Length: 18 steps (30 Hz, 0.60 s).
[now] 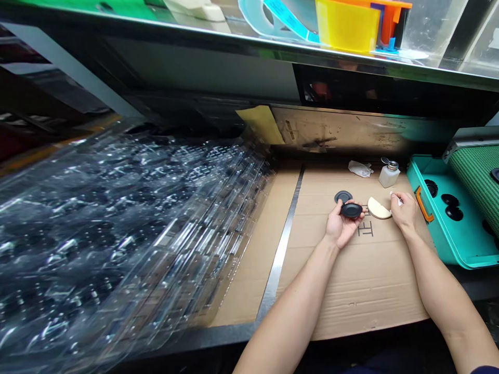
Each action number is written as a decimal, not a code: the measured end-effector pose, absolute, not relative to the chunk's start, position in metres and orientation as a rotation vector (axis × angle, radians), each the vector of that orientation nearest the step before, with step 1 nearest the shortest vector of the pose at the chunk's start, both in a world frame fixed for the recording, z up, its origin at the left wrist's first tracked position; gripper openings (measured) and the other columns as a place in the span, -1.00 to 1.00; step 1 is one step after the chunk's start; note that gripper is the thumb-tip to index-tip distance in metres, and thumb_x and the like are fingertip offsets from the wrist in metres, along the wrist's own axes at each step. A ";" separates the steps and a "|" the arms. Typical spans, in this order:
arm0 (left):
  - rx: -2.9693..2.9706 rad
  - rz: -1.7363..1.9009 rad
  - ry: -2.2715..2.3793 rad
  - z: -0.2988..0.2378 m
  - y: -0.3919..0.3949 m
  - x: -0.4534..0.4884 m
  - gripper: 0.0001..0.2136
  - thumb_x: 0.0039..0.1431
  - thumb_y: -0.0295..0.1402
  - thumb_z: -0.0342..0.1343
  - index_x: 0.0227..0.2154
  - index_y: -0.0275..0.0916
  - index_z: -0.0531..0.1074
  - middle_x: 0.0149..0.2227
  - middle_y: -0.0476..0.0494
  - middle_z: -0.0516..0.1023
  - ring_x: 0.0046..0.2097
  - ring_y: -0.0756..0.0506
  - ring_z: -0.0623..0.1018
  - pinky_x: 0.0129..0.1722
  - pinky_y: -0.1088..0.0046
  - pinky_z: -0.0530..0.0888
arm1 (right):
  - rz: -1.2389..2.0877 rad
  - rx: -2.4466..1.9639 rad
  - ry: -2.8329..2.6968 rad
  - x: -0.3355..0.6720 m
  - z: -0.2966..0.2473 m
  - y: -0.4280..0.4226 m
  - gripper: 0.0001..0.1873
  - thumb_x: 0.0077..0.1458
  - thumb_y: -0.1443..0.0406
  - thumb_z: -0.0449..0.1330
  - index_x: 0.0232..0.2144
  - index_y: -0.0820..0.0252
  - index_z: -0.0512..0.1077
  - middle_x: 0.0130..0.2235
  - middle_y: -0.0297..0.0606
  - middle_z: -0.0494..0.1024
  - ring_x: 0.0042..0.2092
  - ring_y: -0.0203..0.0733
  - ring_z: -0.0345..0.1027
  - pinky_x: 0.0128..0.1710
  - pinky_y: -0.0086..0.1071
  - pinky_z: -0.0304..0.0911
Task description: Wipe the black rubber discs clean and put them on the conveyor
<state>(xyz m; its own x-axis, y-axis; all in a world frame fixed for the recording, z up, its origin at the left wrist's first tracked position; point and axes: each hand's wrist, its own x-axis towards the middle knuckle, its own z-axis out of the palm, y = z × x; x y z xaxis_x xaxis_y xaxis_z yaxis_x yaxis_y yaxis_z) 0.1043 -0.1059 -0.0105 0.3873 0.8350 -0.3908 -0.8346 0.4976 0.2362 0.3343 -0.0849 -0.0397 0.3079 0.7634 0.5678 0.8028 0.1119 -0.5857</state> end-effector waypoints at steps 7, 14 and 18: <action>0.121 1.050 0.436 -0.011 -0.110 0.104 -0.73 0.38 -0.16 0.05 -0.23 -0.27 0.50 -0.19 -0.27 0.59 -0.21 -0.18 0.63 -0.31 0.33 0.55 | -0.200 -1.668 -1.592 0.327 -0.025 -0.094 -0.60 0.23 0.07 0.14 -0.06 0.19 0.58 -0.09 -0.03 0.58 -0.01 0.07 0.35 0.06 -0.03 0.22; 0.099 1.040 0.396 -0.010 -0.109 0.104 -0.70 0.41 -0.19 0.03 -0.29 -0.32 0.49 -0.26 -0.22 0.58 -0.25 -0.12 0.61 -0.23 0.32 0.59 | 0.165 -1.135 -2.057 0.269 0.008 -0.129 -0.50 0.15 0.09 0.32 0.11 0.08 0.46 0.15 -0.08 0.49 0.15 0.05 0.34 0.15 -0.04 0.28; 0.106 1.054 0.394 -0.014 -0.109 0.107 -0.72 0.36 -0.19 0.12 -0.37 -0.31 0.47 -0.33 -0.18 0.57 -0.28 -0.06 0.60 -0.16 0.39 0.59 | 0.321 -1.132 -2.017 0.257 0.004 -0.134 -0.79 0.26 0.20 0.18 -0.12 0.05 0.56 -0.08 -0.20 0.64 -0.03 -0.05 0.47 0.04 -0.09 0.37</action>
